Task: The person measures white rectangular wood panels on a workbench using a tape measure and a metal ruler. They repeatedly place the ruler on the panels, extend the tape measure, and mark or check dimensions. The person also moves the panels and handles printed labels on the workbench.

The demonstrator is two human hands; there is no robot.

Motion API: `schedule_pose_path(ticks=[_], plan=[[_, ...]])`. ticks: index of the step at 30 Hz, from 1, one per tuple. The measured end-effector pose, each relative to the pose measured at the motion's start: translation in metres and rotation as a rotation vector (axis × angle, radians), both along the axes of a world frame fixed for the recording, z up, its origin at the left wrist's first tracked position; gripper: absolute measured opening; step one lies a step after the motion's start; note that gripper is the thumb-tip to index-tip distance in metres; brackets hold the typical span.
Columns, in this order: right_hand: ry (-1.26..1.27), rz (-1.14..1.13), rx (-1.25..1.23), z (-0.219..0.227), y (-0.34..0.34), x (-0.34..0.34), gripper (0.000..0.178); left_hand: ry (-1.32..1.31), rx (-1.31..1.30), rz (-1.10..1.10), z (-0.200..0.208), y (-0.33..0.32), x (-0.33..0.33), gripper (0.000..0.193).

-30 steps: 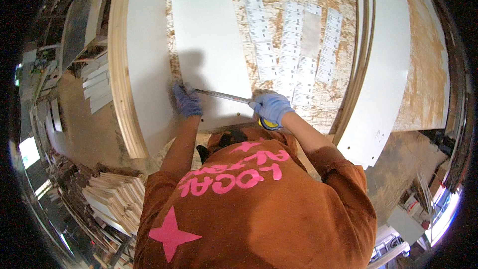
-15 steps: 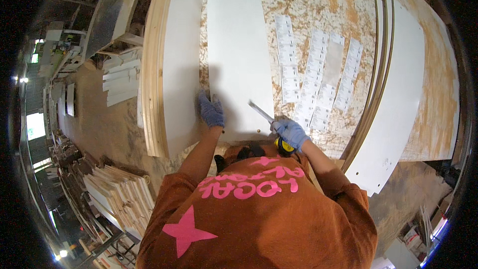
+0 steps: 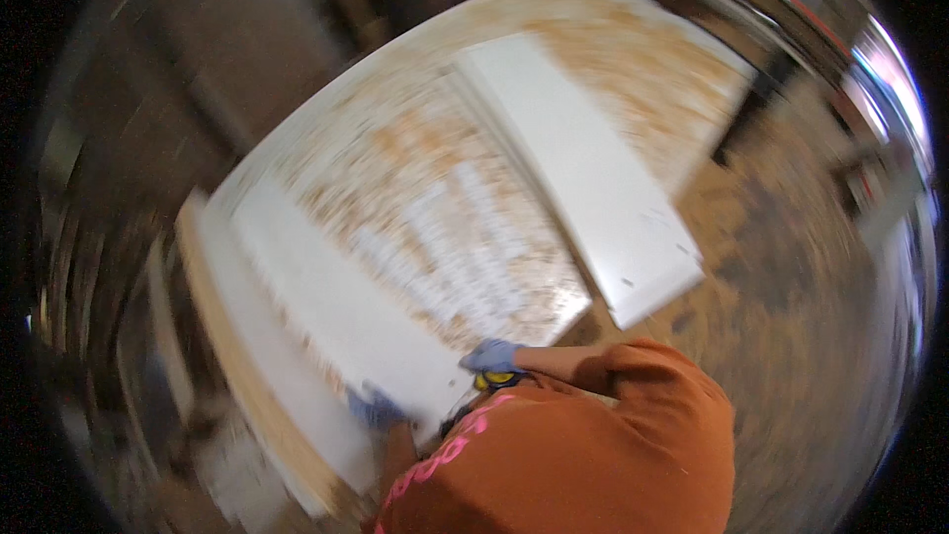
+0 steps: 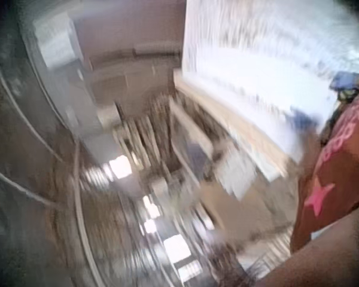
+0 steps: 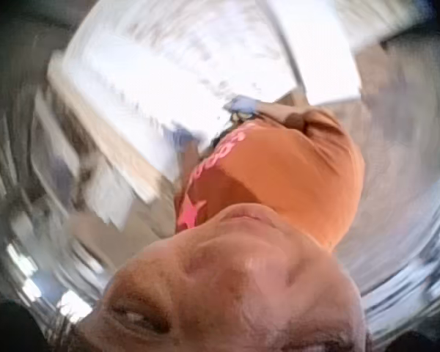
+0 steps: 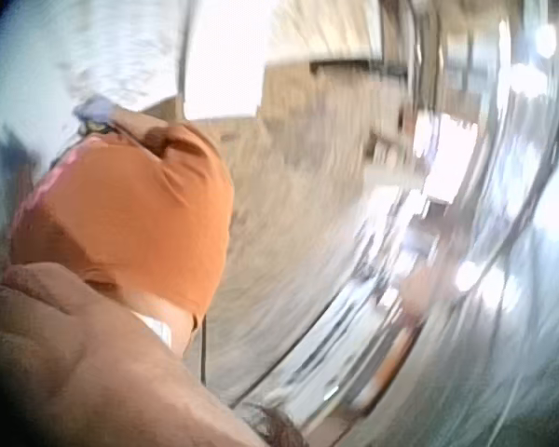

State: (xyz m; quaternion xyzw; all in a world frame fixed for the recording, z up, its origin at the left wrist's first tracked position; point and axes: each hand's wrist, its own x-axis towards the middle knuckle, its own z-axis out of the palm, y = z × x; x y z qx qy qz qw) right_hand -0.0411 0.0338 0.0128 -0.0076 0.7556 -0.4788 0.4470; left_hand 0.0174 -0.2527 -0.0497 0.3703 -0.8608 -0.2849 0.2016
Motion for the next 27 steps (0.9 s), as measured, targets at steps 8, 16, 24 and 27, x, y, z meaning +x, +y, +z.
schedule_pose_path(ticks=[8, 16, 24, 27], plan=[[0.288, -0.206, 0.297, -0.028, 0.034, 0.063, 0.052, 0.077, -0.408, -0.422, -0.035, 0.003, 0.027, 0.049], [0.431, -0.361, 0.468, -0.015, 0.004, 0.084, 0.046, -0.204, -0.456, -0.674, 0.0, 0.015, 0.064, 0.049], [0.518, -0.359, 0.529, -0.024, -0.003, 0.084, 0.039, -0.153, -0.491, -0.775, -0.009, 0.014, 0.087, 0.052], [0.531, -0.343, 0.541, -0.027, -0.003, 0.082, 0.038, -0.139, -0.434, -0.793, -0.004, 0.015, 0.092, 0.062]])
